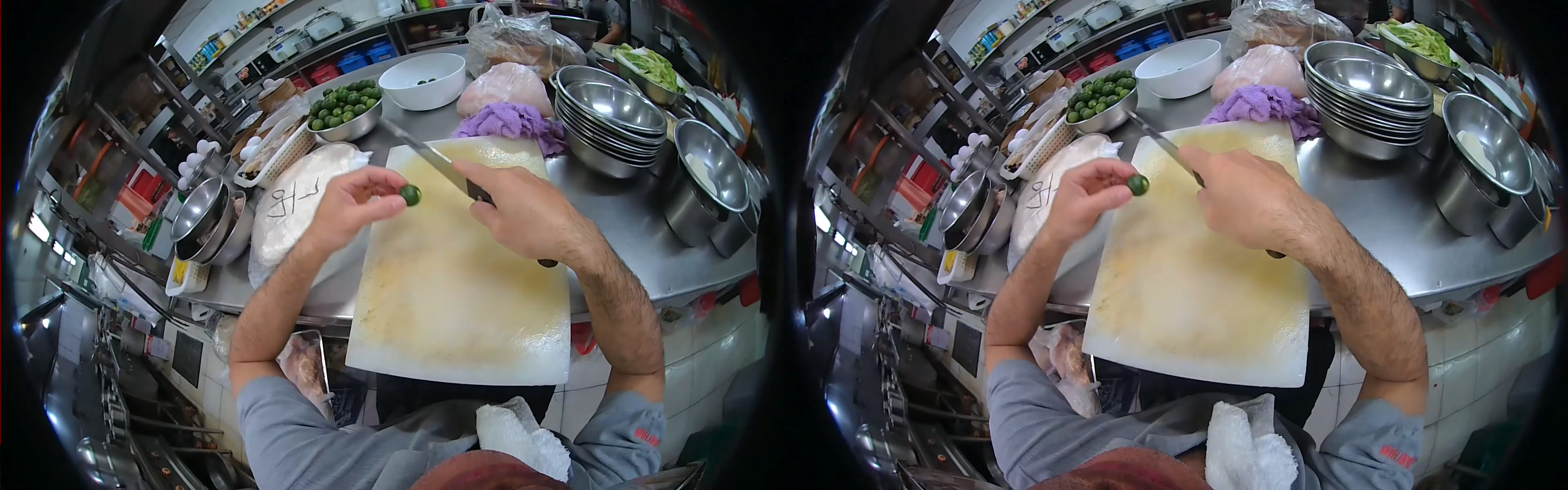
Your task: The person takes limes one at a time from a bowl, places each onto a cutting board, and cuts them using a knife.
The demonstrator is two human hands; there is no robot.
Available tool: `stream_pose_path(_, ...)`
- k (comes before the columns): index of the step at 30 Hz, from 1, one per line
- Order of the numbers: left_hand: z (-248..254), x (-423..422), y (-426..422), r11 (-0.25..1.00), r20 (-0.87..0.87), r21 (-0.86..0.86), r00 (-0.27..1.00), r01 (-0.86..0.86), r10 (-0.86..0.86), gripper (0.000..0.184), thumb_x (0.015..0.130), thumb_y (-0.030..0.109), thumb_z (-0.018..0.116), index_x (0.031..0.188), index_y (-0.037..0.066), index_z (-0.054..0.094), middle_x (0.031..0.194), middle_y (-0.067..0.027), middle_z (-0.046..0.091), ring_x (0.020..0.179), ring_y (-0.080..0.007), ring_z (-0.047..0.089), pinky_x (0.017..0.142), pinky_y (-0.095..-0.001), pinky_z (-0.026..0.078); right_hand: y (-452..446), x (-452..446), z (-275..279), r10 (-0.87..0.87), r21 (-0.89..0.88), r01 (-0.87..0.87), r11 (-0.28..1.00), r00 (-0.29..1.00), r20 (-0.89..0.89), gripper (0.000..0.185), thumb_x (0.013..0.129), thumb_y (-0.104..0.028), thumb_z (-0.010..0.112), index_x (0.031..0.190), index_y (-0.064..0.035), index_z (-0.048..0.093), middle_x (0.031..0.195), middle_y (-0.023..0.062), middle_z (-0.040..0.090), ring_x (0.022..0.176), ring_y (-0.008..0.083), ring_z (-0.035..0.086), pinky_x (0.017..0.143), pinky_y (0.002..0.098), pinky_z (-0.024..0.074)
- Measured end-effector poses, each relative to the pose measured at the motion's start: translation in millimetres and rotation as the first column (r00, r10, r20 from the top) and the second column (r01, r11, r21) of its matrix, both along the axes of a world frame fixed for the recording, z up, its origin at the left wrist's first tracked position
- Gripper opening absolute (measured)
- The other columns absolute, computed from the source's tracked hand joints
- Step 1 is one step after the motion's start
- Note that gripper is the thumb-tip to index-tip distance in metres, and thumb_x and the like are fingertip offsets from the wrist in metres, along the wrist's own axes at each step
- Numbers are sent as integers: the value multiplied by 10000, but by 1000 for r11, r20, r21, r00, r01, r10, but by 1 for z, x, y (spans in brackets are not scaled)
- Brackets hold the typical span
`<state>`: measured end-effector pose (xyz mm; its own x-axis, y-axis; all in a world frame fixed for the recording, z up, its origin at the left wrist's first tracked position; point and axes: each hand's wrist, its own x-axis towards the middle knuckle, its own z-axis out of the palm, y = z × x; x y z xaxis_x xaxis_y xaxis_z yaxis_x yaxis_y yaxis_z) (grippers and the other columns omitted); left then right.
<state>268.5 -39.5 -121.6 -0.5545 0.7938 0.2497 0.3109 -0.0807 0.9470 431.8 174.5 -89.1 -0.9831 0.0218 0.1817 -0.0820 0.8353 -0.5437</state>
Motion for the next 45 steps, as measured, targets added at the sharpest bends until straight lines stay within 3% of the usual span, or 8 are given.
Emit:
stream_pose_path(1,-6,3,-2,1000,-1,-4,1000,0,0,271,800,71,753,1049,12,664,983,-27,675,886,-96,611,814,-267,489,-4,1,0,15,4,-15,1000,998,63,504,879,-103,547,1372,-48,459,1122,227,642,1042,378,616,904,426,481)
stream_pose_path(3,-18,5,-2,997,-436,-45,900,-55,30,250,808,61,734,1039,7,652,980,-48,666,863,-116,616,796,-273,500,-9,4,0,23,5,-24,1000,992,123,513,879,-103,544,1381,-52,450,1117,226,645,1028,377,622,898,434,485)
stream_pose_path(6,-26,17,1,988,-610,-71,789,-136,65,228,813,63,716,1018,2,637,959,-68,648,841,-141,621,773,-275,507,-11,9,-1,49,44,-59,997,978,203,510,881,-108,545,1379,-51,452,1096,223,654,1005,374,632,885,438,491)
stream_pose_path(10,-25,20,4,990,-719,-19,691,-138,83,219,797,51,707,996,2,631,945,-86,625,817,-169,625,750,-284,513,-10,20,-9,83,41,-86,995,994,68,374,866,-78,500,1237,-26,504,921,224,661,892,384,650,787,476,505)
stream_pose_path(24,-23,30,10,973,-760,12,631,-229,158,194,805,43,704,981,-9,645,940,-96,633,766,-180,648,694,-284,529,-21,77,-20,132,61,-131,989,991,-14,418,883,-78,499,1279,19,408,865,234,620,842,436,612,747,504,488)
stream_pose_path(26,-23,31,10,973,-768,8,622,-233,155,193,806,45,704,982,-10,645,939,-95,633,766,-179,648,692,-285,530,-23,81,-13,56,88,-68,994,990,132,559,891,-83,572,1415,-37,381,1020,214,632,949,393,616,800,455,492)
stream_pose_path(29,-23,31,11,973,-762,7,629,-230,154,193,808,48,702,982,-11,645,936,-97,632,770,-182,651,692,-286,533,-24,86,-10,57,102,-72,992,989,139,565,891,-83,573,1418,-40,375,1008,212,631,936,395,616,797,459,490)
stream_pose_path(45,-23,30,11,980,-770,-2,626,-200,126,191,807,17,695,985,-24,638,990,-117,620,832,-212,673,726,-289,574,-24,27,-22,133,117,-140,983,989,67,540,873,-46,538,1386,27,385,1000,249,641,959,423,611,823,482,484)
